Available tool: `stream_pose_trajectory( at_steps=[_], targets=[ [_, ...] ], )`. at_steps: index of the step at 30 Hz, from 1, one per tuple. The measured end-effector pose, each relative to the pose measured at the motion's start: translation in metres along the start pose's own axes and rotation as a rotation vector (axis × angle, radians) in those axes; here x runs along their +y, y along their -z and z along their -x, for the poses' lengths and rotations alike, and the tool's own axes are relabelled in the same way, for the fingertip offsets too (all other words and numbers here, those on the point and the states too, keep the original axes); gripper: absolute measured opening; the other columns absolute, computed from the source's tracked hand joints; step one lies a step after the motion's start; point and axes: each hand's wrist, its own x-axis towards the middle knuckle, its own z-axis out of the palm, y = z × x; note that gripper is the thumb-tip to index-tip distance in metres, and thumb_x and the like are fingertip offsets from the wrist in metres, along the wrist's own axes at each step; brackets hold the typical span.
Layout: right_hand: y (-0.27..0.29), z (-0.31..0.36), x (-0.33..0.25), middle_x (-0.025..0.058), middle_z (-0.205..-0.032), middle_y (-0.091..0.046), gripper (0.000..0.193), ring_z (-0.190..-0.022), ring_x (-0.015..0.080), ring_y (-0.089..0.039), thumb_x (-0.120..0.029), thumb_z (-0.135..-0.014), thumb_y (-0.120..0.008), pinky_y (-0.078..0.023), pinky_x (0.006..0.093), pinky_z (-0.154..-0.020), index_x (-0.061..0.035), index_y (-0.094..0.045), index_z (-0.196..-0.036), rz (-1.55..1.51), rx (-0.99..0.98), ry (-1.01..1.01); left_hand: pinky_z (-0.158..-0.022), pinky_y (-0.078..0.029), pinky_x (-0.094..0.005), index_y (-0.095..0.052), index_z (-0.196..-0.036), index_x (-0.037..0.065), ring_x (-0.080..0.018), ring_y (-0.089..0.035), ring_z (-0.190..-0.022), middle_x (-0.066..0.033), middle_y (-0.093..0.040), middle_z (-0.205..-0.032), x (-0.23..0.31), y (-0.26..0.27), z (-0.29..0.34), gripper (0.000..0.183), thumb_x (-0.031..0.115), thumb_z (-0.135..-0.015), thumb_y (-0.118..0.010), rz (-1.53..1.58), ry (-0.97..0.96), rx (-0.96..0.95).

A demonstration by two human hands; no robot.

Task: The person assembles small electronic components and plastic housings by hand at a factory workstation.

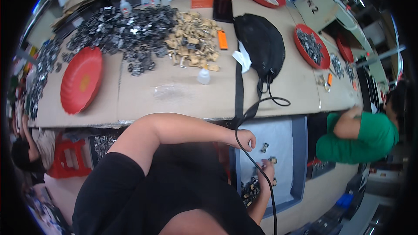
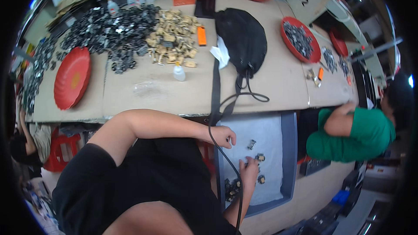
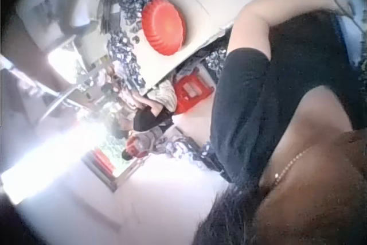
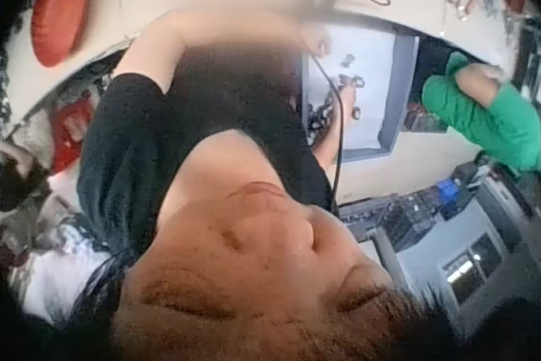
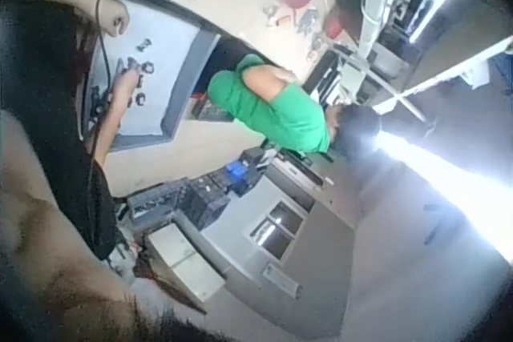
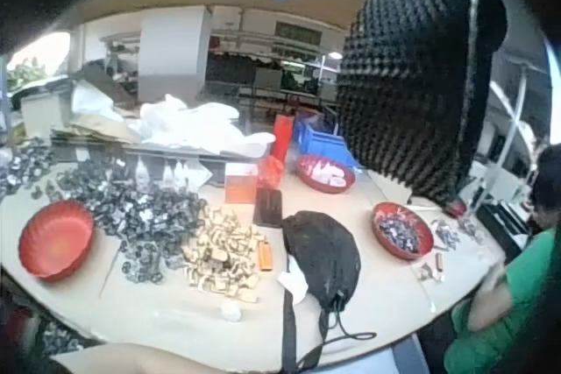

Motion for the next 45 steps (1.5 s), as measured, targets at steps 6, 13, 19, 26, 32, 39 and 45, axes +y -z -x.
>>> stream_pose_trajectory(
  at_steps=[6,13,19,26,32,39,45],
  targets=[
    [0.002,0.01,-0.068,0.0092,-0.076,-0.061,0.017,-0.068,0.0159,-0.059,-0.015,-0.075,-0.061,-0.046,0.0276,-0.062,-0.0009,-0.061,-0.084,-0.319,-0.669,0.408,-0.058,-0.043,-0.0304,-0.059,-0.086,0.003,-0.0176,-0.055,-0.068,-0.0082,-0.059,-0.075,0.021,0.002,0.03,0.023,0.016,-0.069,-0.063,-0.028,0.204,-0.11],
    [0.005,0.012,-0.157,0.0085,-0.066,-0.057,0.015,-0.063,0.0113,-0.056,-0.009,-0.079,-0.056,-0.045,0.0219,-0.055,0.0014,-0.056,-0.09,-1.042,-1.085,0.663,-0.052,-0.044,-0.0211,-0.053,-0.094,0.003,-0.0085,-0.048,-0.056,-0.0007,-0.051,-0.068,0.063,0.063,0.171,0.026,0.025,-0.081,-0.057,0.999,0.257,0.106],
    [0.02,0.005,-0.243,0.0063,-0.063,-0.051,0.009,-0.052,0.0119,-0.049,-0.006,-0.082,-0.05,-0.043,0.0245,-0.045,0.0015,-0.051,-0.088,-1.589,-0.807,0.612,-0.077,-0.042,-0.0434,-0.042,-0.111,0.002,-0.0249,-0.052,-0.083,-0.0119,-0.051,-0.092,0.089,0.098,0.228,0.038,0.03,-0.085,-0.035,1.556,-0.297,0.49],
    [-0.016,0.029,-0.285,0.0072,-0.076,-0.055,0.018,-0.057,0.0095,-0.051,-0.009,-0.085,-0.049,-0.045,0.0212,-0.051,0.0038,-0.051,-0.098,-1.251,-0.675,0.579,-0.086,-0.04,-0.0359,-0.041,-0.109,0.004,-0.0189,-0.051,-0.094,-0.0104,-0.048,-0.102,0.085,0.08,0.243,0.027,0.022,-0.09,-0.042,1.246,-0.329,0.738],
    [-0.02,0.03,-0.287,0.0102,-0.086,-0.058,0.021,-0.062,0.0101,-0.053,-0.009,-0.084,-0.05,-0.047,0.021,-0.052,0.0048,-0.051,-0.1,-1.171,-0.722,0.502,-0.083,-0.042,-0.0325,-0.043,-0.106,0.005,-0.0156,-0.051,-0.094,-0.0094,-0.05,-0.101,0.075,0.072,0.244,0.027,0.027,-0.09,-0.042,1.089,-0.259,0.844],
    [-0.028,0.021,-0.283,0.0089,-0.085,-0.058,0.03,-0.066,0.0097,-0.056,-0.006,-0.079,-0.058,-0.046,0.02,-0.055,0.0067,-0.05,-0.104,-1.035,-0.794,0.441,-0.079,-0.041,-0.0267,-0.043,-0.106,0.005,-0.0107,-0.049,-0.088,-0.0057,-0.049,-0.097,0.071,0.073,0.236,0.028,0.029,-0.09,-0.042,0.838,-0.095,0.875],
    [-0.034,0.015,-0.282,0.0057,-0.079,-0.057,0.025,-0.061,0.0085,-0.054,-0.004,-0.077,-0.059,-0.044,0.0179,-0.052,0.0054,-0.052,-0.099,-1.053,-0.807,0.408,-0.066,-0.037,-0.0203,-0.046,-0.104,0.004,-0.0054,-0.044,-0.075,-0.0016,-0.049,-0.087,0.075,0.075,0.233,0.028,0.028,-0.089,-0.043,0.656,-0.06,0.895]
  ],
)
